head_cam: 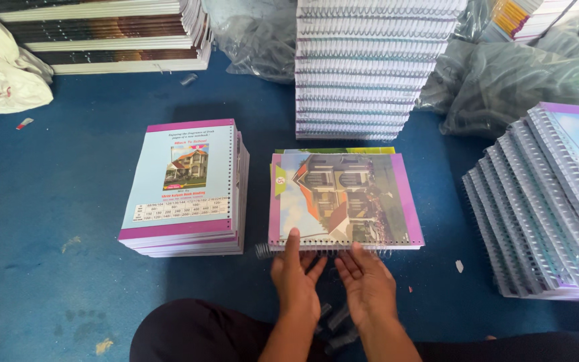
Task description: The person inserts a plastic spiral binding into the holes of a notebook, then places the finished notebook onto a stack. The person repeats this process with another notebook.
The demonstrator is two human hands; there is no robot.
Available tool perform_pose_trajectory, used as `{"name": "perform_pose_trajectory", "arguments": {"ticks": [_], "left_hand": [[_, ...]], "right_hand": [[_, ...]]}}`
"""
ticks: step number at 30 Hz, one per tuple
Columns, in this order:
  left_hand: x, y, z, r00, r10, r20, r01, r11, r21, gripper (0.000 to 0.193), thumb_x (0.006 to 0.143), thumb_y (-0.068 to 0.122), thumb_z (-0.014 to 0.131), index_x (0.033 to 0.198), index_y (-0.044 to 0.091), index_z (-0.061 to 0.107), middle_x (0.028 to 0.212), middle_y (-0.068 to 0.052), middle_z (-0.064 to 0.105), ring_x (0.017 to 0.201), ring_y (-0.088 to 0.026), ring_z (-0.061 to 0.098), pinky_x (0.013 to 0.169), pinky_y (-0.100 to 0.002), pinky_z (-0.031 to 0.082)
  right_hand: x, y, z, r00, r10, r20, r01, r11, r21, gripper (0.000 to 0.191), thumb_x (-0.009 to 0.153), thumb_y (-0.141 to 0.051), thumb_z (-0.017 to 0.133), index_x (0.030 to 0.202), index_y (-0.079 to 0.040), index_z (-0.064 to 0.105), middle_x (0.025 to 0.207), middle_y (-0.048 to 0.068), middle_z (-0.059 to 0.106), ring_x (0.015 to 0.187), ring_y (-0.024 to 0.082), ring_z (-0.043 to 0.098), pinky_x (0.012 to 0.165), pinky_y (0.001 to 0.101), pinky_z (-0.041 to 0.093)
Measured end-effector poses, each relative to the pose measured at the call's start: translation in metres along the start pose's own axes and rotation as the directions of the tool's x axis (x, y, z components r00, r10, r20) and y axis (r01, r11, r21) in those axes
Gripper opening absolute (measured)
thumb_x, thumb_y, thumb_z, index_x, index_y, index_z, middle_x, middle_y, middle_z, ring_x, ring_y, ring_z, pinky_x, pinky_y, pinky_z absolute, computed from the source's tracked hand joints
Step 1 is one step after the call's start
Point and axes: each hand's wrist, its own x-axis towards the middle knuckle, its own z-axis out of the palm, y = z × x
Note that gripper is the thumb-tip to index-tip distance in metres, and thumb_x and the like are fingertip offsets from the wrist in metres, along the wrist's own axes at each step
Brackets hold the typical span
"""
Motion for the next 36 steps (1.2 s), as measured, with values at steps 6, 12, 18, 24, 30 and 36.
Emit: {"name": "perform_pose_trajectory", "arguments": {"ticks": [6,12,18,24,30,36], "left_hand": [[-0.002,-0.006,-0.006,0.981,0.18,0.075,-0.182,0.983,0.018,0.038,0.077,0.013,0.074,0.111,-0.001,0.065,0.1,-0.009,0.072,0.09,-0.02,0.072,0.085,-0.04,0.063],[0.005,0.0,0.0,0.995,0.077,-0.059,-0.065,0.98,0.189,0.041,0.089,0.029,0.083,0.1,-0.001,0.057,0.089,-0.011,0.054,0.079,-0.022,0.055,0.07,-0.045,0.065],[0.002,0.006,-0.005,0.985,0.168,0.041,-0.169,0.986,0.011,0.04,0.085,0.032,0.072,0.109,0.002,0.06,0.096,-0.009,0.064,0.088,-0.02,0.065,0.075,-0.042,0.061],[0.011,0.006,-0.012,0.986,0.159,-0.048,-0.163,0.983,-0.082,0.033,0.084,0.026,0.067,0.106,0.002,0.062,0.096,-0.01,0.066,0.091,-0.022,0.068,0.077,-0.043,0.064],[0.021,0.009,-0.014,0.992,0.081,-0.096,-0.075,0.995,0.062,0.041,0.084,0.029,0.082,0.101,-0.001,0.06,0.094,-0.011,0.06,0.086,-0.024,0.06,0.073,-0.044,0.062],[0.017,0.011,-0.011,0.997,0.034,-0.075,-0.035,0.999,-0.002,0.044,0.082,0.031,0.08,0.108,0.003,0.058,0.1,-0.01,0.059,0.092,-0.023,0.062,0.078,-0.046,0.062]], "right_hand": [[0.003,-0.006,0.005,0.994,0.108,-0.026,-0.108,0.994,0.003,0.042,0.088,-0.03,0.075,0.117,-0.002,0.063,0.102,0.012,0.061,0.091,0.023,0.062,0.088,0.0426,0.052],[-0.002,-0.014,0.002,1.0,0.027,-0.015,-0.027,0.999,0.018,0.045,0.08,-0.026,0.078,0.114,-0.001,0.062,0.099,0.011,0.067,0.093,0.023,0.067,0.088,0.0395,0.055],[-0.006,-0.017,0.009,0.994,-0.009,-0.105,0.002,0.998,-0.064,0.038,0.093,-0.026,0.075,0.113,0.002,0.06,0.099,0.015,0.061,0.096,0.028,0.063,0.084,0.0411,0.056],[-0.015,-0.021,-0.009,0.957,-0.254,-0.143,0.261,0.965,0.035,0.013,0.096,-0.018,0.059,0.107,-0.01,0.057,0.108,0.013,0.068,0.103,0.029,0.07,0.086,0.0427,0.056],[-0.003,-0.021,-0.02,0.961,-0.236,-0.147,0.238,0.971,0.0,0.011,0.097,-0.015,0.062,0.105,-0.009,0.058,0.108,0.011,0.073,0.104,0.026,0.072,0.09,0.0421,0.053],[-0.003,-0.034,-0.013,0.982,-0.108,-0.152,0.115,0.993,0.038,0.022,0.092,-0.016,0.07,0.107,-0.011,0.054,0.11,0.01,0.07,0.109,0.026,0.067,0.095,0.0458,0.047]]}}
